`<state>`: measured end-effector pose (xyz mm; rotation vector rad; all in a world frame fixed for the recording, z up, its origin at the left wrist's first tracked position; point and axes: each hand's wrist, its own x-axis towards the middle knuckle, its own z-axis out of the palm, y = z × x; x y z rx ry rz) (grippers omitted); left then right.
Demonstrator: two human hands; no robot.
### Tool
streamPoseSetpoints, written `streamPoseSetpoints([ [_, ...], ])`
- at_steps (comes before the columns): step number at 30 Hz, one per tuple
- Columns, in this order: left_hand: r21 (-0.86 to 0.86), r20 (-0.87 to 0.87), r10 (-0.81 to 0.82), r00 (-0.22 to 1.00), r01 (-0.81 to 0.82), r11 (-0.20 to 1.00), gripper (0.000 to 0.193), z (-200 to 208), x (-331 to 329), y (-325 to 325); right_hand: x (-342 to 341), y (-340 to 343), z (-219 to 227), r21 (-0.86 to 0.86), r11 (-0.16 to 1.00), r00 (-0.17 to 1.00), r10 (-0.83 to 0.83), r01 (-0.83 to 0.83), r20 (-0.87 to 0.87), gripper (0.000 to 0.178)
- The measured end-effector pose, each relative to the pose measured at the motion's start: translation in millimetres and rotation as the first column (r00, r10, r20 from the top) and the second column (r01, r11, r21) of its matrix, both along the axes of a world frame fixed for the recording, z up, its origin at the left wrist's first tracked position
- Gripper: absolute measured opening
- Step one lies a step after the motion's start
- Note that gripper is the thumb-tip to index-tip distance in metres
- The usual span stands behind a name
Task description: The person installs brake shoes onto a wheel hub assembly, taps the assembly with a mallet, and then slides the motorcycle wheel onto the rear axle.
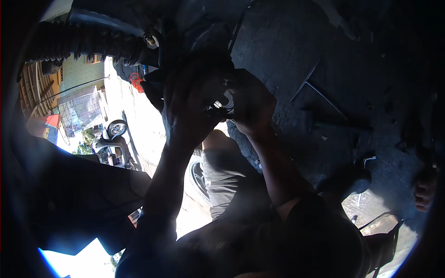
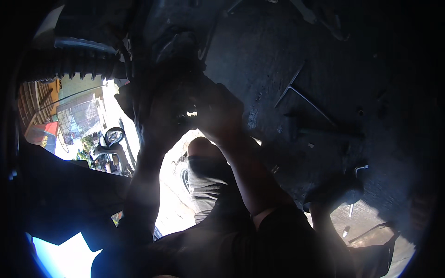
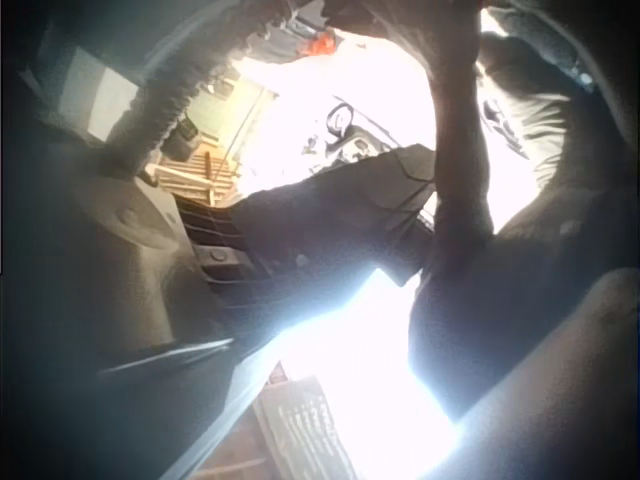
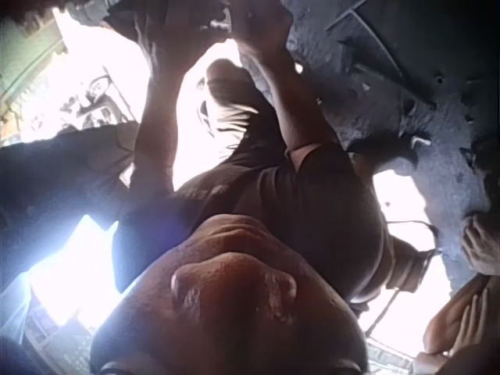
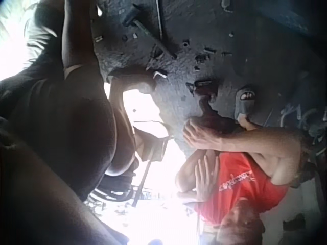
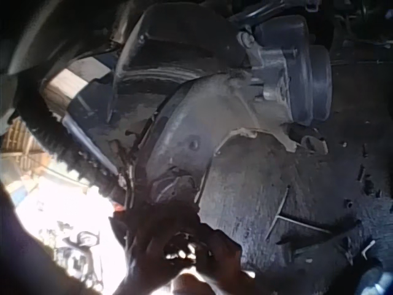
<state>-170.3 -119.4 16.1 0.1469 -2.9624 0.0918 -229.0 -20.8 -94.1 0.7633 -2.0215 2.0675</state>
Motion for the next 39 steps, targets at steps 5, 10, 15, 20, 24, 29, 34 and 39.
streamPoseSetpoints([
  [5, 0.029, -0.011, -0.002, 1.000, 0.002, 1.000, 0.066, 9.4, -14.6, 8.0, -2.3, -1.5, -3.7, -0.178, 0.982, 0.985, 0.094, -0.067, 0.144, 0.016],
  [10, 0.054, 0.035, 0.034, 0.999, -0.035, 0.998, 0.065, 7.5, -11.6, 5.7, -5.8, -3.3, -0.2, -0.225, 0.973, 0.979, 0.096, -0.053, 0.182, 0.013],
  [15, -0.003, -0.013, 0.003, 1.000, -0.003, 1.000, 0.066, 4.3, -10.5, 7.4, -7.3, -6.3, -8.3, -0.284, 0.954, 0.977, 0.146, -0.097, 0.155, 0.011],
  [20, 0.039, -0.040, 0.007, 0.999, -0.006, 0.999, 0.067, 6.6, -14.0, 8.2, -6.2, -5.2, -4.2, -0.319, 0.944, 0.971, 0.152, -0.088, 0.183, 0.010],
  [24, -0.007, -0.047, -0.057, 0.997, 0.057, 0.998, 0.067, 3.5, -10.2, 4.2, -5.3, -3.8, -3.2, -0.321, 0.945, 0.972, 0.128, -0.059, 0.197, 0.010],
  [29, -0.071, -0.006, -0.094, 0.996, 0.094, 0.993, 0.061, 4.0, -10.3, 7.9, -5.9, -1.8, -1.7, -0.279, 0.958, 0.981, 0.107, -0.060, 0.160, 0.011],
  [34, -0.023, -0.007, -0.068, 0.998, 0.068, 0.997, 0.049, 1.4, -6.1, 4.4, -3.3, -3.3, -6.4, -0.269, 0.961, 0.980, 0.108, -0.061, 0.164, 0.012],
  [39, -0.028, 0.059, 0.006, 0.998, -0.005, 1.000, 0.043, 5.2, -3.1, 3.7, -2.0, -5.1, -7.8, -0.254, 0.967, 0.985, 0.059, -0.016, 0.161, 0.016],
])
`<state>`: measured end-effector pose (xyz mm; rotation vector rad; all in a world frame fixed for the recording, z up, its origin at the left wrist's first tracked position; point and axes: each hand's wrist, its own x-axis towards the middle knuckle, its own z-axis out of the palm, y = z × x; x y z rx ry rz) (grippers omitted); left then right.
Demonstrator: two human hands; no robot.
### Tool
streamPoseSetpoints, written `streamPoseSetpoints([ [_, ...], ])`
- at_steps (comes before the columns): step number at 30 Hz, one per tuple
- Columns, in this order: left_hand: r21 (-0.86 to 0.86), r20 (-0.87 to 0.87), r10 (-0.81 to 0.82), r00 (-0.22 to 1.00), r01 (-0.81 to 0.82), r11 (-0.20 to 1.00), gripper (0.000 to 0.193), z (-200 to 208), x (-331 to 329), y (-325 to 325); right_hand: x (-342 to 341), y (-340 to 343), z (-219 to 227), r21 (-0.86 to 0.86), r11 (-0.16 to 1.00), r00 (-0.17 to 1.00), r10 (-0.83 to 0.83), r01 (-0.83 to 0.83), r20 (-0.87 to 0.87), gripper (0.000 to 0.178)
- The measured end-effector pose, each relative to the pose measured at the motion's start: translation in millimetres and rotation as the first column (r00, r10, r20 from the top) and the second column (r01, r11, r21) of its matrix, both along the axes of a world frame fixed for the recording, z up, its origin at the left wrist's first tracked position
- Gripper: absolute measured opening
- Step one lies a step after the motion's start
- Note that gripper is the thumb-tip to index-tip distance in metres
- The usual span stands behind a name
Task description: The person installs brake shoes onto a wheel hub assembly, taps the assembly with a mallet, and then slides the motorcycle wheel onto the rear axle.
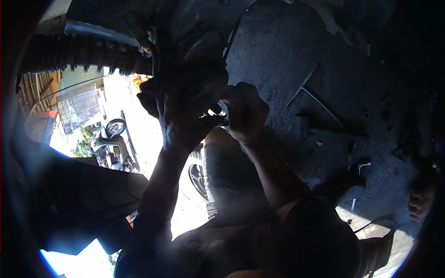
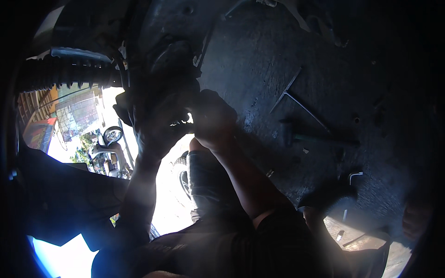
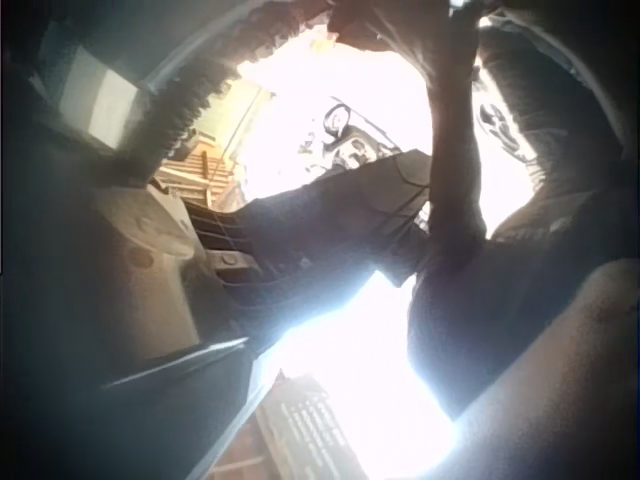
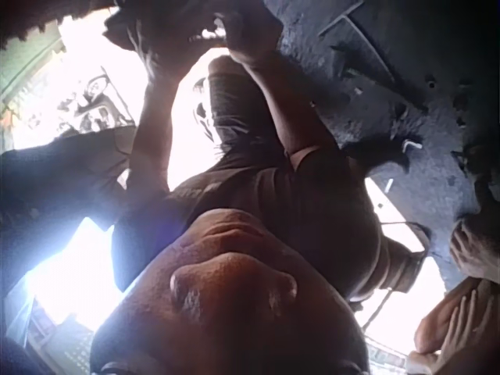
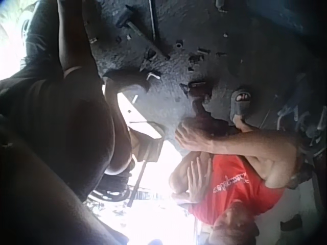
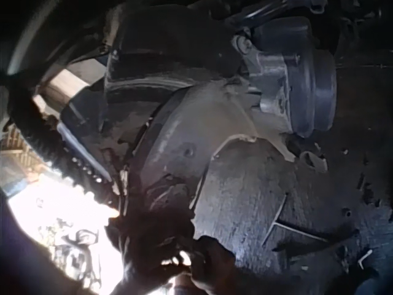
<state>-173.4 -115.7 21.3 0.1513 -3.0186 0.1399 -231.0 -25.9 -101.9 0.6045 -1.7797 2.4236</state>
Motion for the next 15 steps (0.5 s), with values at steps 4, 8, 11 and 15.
streamPoseSetpoints([
  [4, 0.012, 0.026, 0.043, 0.999, -0.044, 0.999, 0.040, -1.0, -1.5, 1.2, 3.5, -0.9, -7.9, 0.004, 0.999, 0.999, 0.033, -0.033, -0.032, 0.019],
  [8, -0.024, 0.076, 0.052, 0.996, -0.050, 0.998, 0.039, 3.8, -2.7, 4.2, 1.0, 5.8, 3.4, 0.006, 0.993, 0.991, 0.115, -0.116, 0.071, 0.018],
  [11, -0.008, 0.014, 0.012, 1.000, -0.012, 1.000, 0.039, 1.5, -1.8, -0.4, -5.6, 0.6, -7.1, -0.001, 0.994, 0.994, 0.111, -0.111, -0.025, 0.016],
  [15, 0.027, -0.073, 0.008, 0.997, -0.006, 1.000, 0.040, -4.8, -4.0, -1.0, 0.2, 1.8, -9.7, 0.015, 0.993, 0.992, 0.118, -0.117, -0.035, 0.016],
])
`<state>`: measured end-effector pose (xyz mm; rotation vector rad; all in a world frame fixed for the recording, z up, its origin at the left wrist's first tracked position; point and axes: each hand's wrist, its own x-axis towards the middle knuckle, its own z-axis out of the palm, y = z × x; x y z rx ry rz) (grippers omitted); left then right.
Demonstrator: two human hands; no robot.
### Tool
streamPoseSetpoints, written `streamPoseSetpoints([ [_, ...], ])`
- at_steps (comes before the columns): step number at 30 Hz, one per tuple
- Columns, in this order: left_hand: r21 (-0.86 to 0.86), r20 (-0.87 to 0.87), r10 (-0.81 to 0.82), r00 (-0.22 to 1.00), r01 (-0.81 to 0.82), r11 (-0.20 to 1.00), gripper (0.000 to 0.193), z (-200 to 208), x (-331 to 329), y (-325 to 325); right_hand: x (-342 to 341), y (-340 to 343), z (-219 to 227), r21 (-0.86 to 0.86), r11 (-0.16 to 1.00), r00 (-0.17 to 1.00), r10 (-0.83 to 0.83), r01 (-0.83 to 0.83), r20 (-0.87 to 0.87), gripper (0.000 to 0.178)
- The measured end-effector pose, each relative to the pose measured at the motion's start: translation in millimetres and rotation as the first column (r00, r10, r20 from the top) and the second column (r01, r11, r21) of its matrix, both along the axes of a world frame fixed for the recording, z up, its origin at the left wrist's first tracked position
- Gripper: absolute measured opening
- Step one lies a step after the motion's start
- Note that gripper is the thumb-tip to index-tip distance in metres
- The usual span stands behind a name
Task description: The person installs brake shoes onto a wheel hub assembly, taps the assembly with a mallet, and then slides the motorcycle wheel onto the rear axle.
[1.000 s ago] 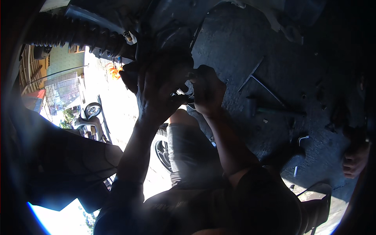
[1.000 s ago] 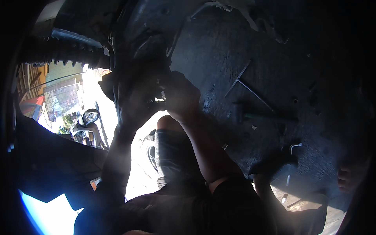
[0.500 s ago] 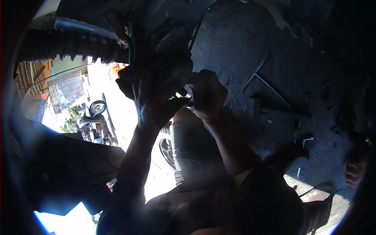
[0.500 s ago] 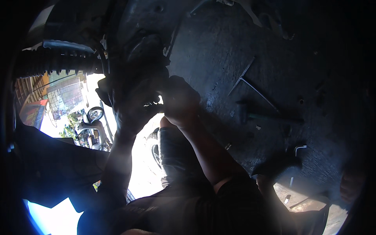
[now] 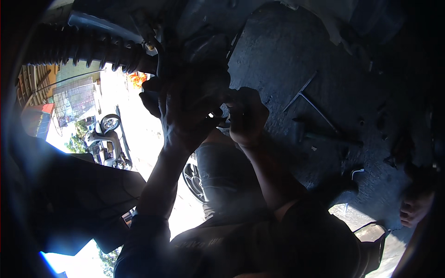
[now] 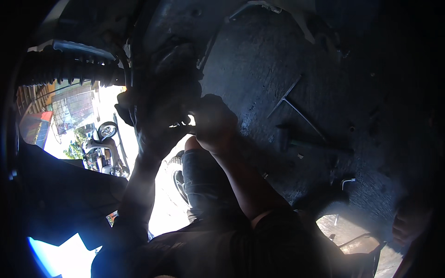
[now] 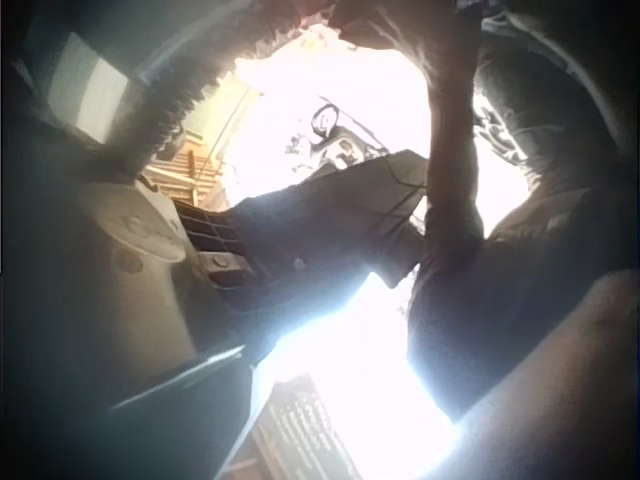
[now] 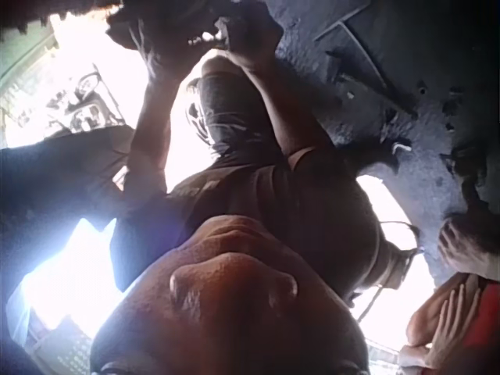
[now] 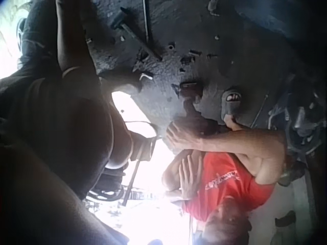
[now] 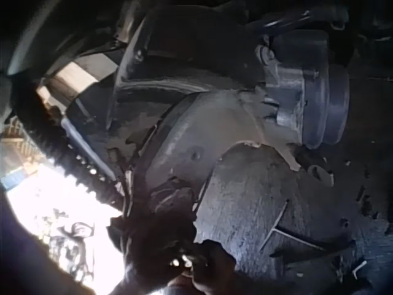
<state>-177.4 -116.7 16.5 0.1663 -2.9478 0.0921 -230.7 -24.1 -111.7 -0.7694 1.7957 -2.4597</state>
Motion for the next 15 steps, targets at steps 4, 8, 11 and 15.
streamPoseSetpoints([
  [4, 0.007, 0.030, -0.017, 0.999, 0.017, 1.000, 0.040, 0.5, -2.1, 0.2, 0.8, 0.1, 0.7, -0.071, 0.997, 0.994, 0.042, -0.035, 0.100, 0.017],
  [8, 0.005, 0.052, 0.070, 0.996, -0.070, 0.998, 0.040, -3.1, 8.9, -5.3, -3.0, 3.9, 2.9, 0.031, 0.999, 1.000, 0.029, -0.029, 0.003, 0.016],
  [11, -0.050, 0.057, 0.016, 0.998, -0.013, 0.999, 0.040, -1.7, 2.5, -2.4, -0.6, 0.9, -1.9, 0.011, 0.999, 0.999, -0.035, 0.035, -0.021, 0.016],
  [15, 0.034, 0.034, 0.127, 0.991, -0.128, 0.991, 0.039, -1.5, -1.0, 7.5, 2.4, -1.3, -0.9, -0.062, 0.998, 0.993, 0.038, -0.031, 0.114, 0.016],
])
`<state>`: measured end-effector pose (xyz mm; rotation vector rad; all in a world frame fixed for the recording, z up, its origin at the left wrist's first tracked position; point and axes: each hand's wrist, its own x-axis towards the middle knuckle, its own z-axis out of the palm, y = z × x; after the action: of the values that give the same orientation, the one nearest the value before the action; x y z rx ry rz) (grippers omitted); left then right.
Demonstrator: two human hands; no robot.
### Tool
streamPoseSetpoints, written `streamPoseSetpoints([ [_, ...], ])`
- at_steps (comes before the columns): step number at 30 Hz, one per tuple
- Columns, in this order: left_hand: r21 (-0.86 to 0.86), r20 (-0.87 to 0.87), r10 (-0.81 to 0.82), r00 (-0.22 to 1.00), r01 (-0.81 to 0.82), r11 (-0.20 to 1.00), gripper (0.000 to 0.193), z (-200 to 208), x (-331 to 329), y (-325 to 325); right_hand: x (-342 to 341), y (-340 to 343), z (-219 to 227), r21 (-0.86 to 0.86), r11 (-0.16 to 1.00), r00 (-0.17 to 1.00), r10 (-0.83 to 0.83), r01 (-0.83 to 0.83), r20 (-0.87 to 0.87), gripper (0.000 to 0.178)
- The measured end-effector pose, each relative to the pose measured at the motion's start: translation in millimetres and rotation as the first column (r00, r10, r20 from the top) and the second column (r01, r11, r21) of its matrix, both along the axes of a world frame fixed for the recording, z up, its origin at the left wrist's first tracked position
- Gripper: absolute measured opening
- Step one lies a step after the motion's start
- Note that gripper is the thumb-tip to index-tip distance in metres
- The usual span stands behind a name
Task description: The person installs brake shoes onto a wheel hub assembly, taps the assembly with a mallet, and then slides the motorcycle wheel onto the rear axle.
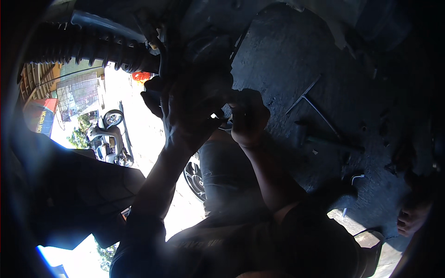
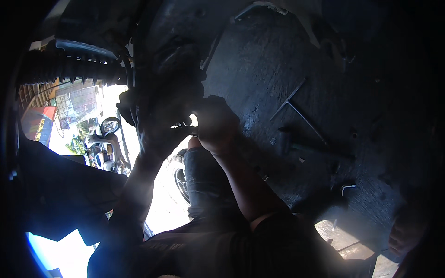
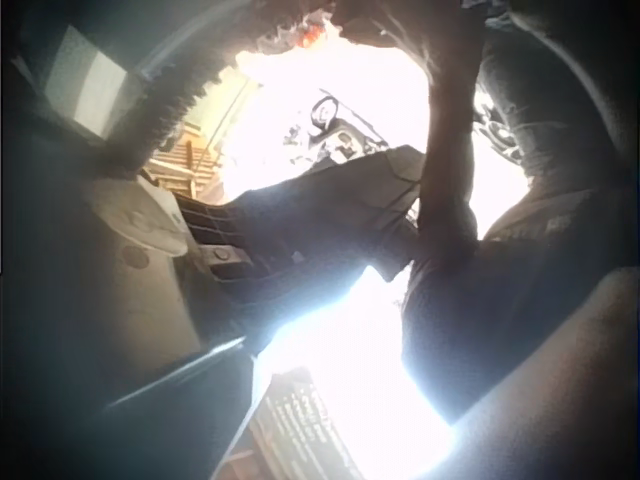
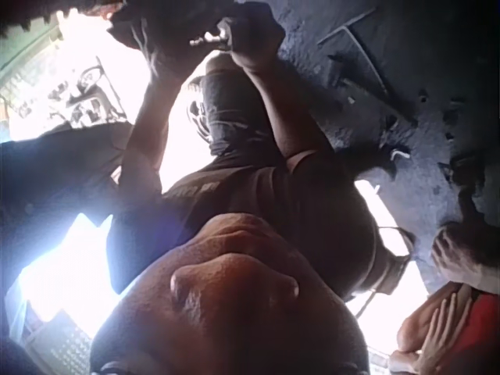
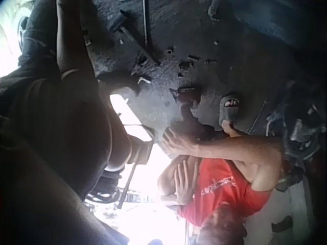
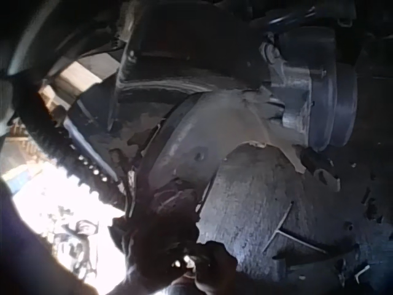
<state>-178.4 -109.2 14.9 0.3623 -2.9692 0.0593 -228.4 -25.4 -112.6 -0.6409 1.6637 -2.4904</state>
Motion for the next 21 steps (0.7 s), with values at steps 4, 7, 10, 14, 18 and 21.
streamPoseSetpoints([
  [4, -0.019, 0.024, 0.004, 1.000, -0.004, 1.000, 0.036, 3.8, -3.5, 1.7, -5.6, -3.7, -6.4, 0.022, 0.999, 0.994, -0.041, 0.043, -0.098, 0.015],
  [7, -0.016, 0.007, -0.039, 0.999, 0.039, 0.999, 0.033, 2.5, -2.8, -3.9, -7.8, -9.0, -7.3, -0.036, 0.999, 0.997, -0.034, 0.031, -0.068, 0.016],
  [10, -0.024, 0.036, -0.068, 0.997, 0.069, 0.997, 0.033, -1.5, 2.3, -9.4, -12.1, -10.2, -9.6, -0.064, 0.998, 0.998, -0.008, 0.004, -0.055, 0.016],
  [14, -0.011, 0.044, -0.050, 0.998, 0.051, 0.999, 0.038, -0.2, 0.5, -7.3, -17.6, -14.5, -16.2, -0.112, 0.993, 0.997, 0.014, -0.023, -0.077, 0.013],
  [18, -0.044, 0.046, -0.080, 0.996, 0.082, 0.996, 0.045, -0.2, 1.4, -9.4, -17.6, -20.3, -18.7, -0.175, 0.981, 0.996, 0.088, -0.083, 0.024, 0.012],
  [21, -0.057, 0.046, -0.118, 0.992, 0.121, 0.991, 0.047, 1.0, 0.9, -10.6, -21.0, -26.2, -22.2, -0.212, 0.974, 0.996, 0.083, -0.085, -0.019, 0.012],
])
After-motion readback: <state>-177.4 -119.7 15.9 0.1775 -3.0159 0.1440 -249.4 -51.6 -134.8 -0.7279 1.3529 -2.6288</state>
